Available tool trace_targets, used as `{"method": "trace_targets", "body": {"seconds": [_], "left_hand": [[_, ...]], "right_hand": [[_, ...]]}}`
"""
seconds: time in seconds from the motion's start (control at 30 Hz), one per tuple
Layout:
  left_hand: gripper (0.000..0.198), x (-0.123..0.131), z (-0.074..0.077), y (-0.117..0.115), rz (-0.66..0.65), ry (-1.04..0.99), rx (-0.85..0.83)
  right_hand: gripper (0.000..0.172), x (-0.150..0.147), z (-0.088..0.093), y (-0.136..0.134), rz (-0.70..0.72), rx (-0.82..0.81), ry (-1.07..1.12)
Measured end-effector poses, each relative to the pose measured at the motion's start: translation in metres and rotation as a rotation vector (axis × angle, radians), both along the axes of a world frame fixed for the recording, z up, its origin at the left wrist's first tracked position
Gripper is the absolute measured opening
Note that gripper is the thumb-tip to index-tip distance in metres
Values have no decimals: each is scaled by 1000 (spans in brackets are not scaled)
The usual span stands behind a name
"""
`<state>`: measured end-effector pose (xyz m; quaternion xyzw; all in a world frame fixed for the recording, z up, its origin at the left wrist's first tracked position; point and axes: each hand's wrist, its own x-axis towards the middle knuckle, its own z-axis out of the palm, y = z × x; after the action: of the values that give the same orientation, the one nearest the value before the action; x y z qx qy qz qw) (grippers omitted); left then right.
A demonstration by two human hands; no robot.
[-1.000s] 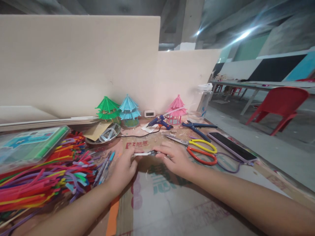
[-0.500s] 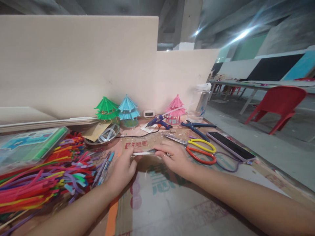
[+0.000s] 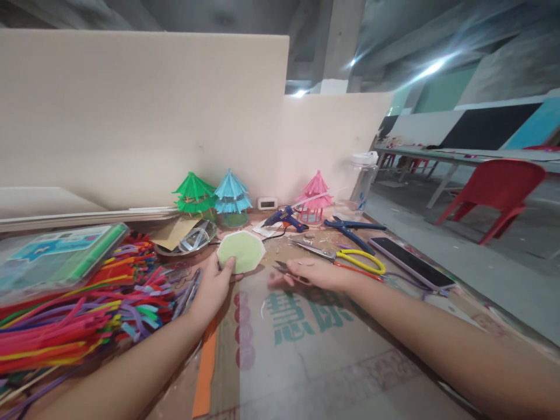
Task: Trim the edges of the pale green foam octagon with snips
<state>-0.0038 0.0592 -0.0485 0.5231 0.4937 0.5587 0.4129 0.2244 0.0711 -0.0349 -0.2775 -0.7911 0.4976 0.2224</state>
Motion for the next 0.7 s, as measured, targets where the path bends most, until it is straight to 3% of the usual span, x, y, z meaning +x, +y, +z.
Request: {"method": "trace_targets", "body": {"seconds": [0.07, 0.13, 0.23, 0.37, 0.47, 0.5, 0.57, 0.63, 0.7], "left_hand": [[46, 0, -1, 0, 4, -1, 4], [46, -1, -2, 0, -15, 7, 18], [41, -4, -5, 1, -30, 94, 58], [28, -9, -8, 3, 66, 360, 187], [25, -12, -10, 3, 75, 396, 211], [24, -12, -10, 3, 73, 397, 214], [24, -12, -10, 3, 71, 408, 222], [23, -12, -9, 4, 64, 419, 230], [23, -11, -6, 3, 55, 431, 240]], "right_hand": [[59, 1, 14, -10, 223, -197, 24], [57, -1, 24, -17, 145, -163, 80], [56, -12, 26, -24, 27, 19, 56], [61, -24, 23, -37, 255, -86, -56], [61, -13, 32, -41, 336, -227, -75], [58, -5, 36, -40, 283, -210, -55], [52, 12, 38, -33, 47, -102, -22], [53, 29, 32, -25, -219, -1, 23], [53, 39, 21, -21, -368, 85, 37]]}}
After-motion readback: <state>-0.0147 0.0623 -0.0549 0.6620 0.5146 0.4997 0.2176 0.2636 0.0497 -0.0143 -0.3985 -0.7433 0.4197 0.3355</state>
